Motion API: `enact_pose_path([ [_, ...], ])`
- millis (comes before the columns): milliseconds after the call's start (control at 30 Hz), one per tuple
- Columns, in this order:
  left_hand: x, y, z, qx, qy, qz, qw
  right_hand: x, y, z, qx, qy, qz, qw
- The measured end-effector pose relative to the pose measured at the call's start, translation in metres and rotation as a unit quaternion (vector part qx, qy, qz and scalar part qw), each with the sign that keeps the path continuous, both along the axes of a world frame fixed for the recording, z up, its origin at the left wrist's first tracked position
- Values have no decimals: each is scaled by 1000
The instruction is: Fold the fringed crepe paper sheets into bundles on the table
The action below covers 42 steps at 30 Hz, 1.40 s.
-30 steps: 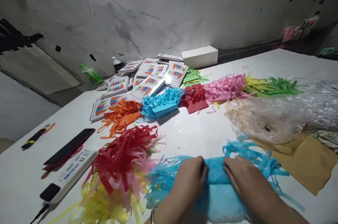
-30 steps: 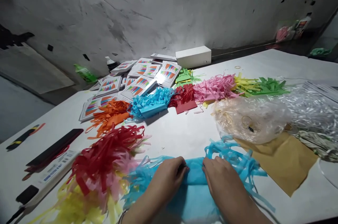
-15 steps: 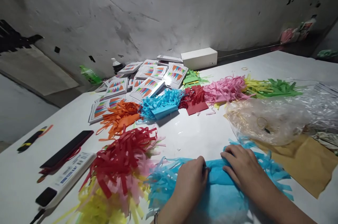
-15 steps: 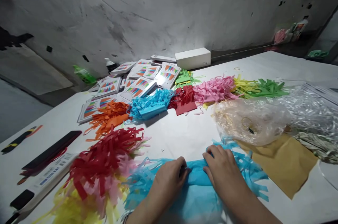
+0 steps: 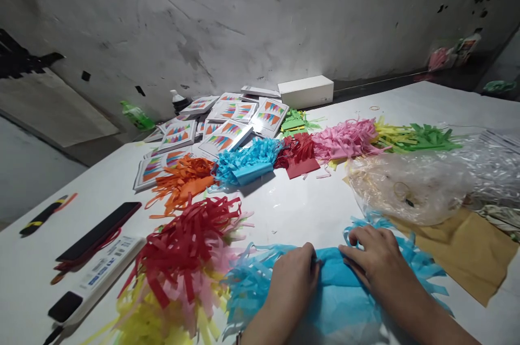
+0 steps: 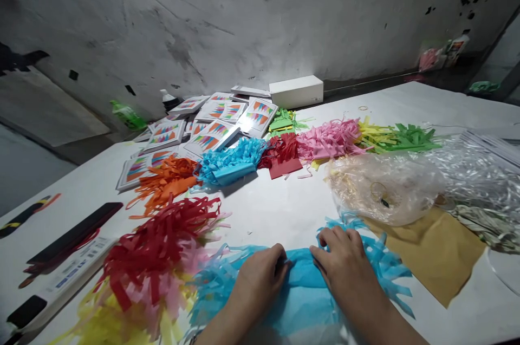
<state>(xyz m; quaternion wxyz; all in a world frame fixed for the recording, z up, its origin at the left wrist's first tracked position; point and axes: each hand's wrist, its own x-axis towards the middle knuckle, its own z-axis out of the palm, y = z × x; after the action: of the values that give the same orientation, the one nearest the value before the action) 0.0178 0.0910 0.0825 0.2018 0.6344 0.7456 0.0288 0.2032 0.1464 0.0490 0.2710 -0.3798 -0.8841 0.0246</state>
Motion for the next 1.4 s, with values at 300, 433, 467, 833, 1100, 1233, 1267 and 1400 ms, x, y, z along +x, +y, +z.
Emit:
enact_pose_path([
  [300,1,-1,2,-6,3,-1,1000,1,-4,-4,19,18,9,1000],
  [433,1,-1,0,-6,3,-1,1000,3,-2,-4,19,18,20,999],
  [467,1,-1,-1,-5,2,-1,1000,3,-2,-3,21,20,18,999],
  [833,0,-3,-4,24,-11,-4,1000,1,-18,2,47,-29,147,988],
  [1100,-1,-16,-13,187,19,-127,974,1,-22,-3,110,-31,103,988],
  [1233,-1,-22,-35,309,50,-193,930,0,-26,4,76,1,102,992],
  [1267,-1,-23,-38,324,50,-191,925,1,-27,3,82,-4,105,991],
  [1400,-3,-28,-38,344,55,-198,916,10,-30,-12,129,-13,107,986],
])
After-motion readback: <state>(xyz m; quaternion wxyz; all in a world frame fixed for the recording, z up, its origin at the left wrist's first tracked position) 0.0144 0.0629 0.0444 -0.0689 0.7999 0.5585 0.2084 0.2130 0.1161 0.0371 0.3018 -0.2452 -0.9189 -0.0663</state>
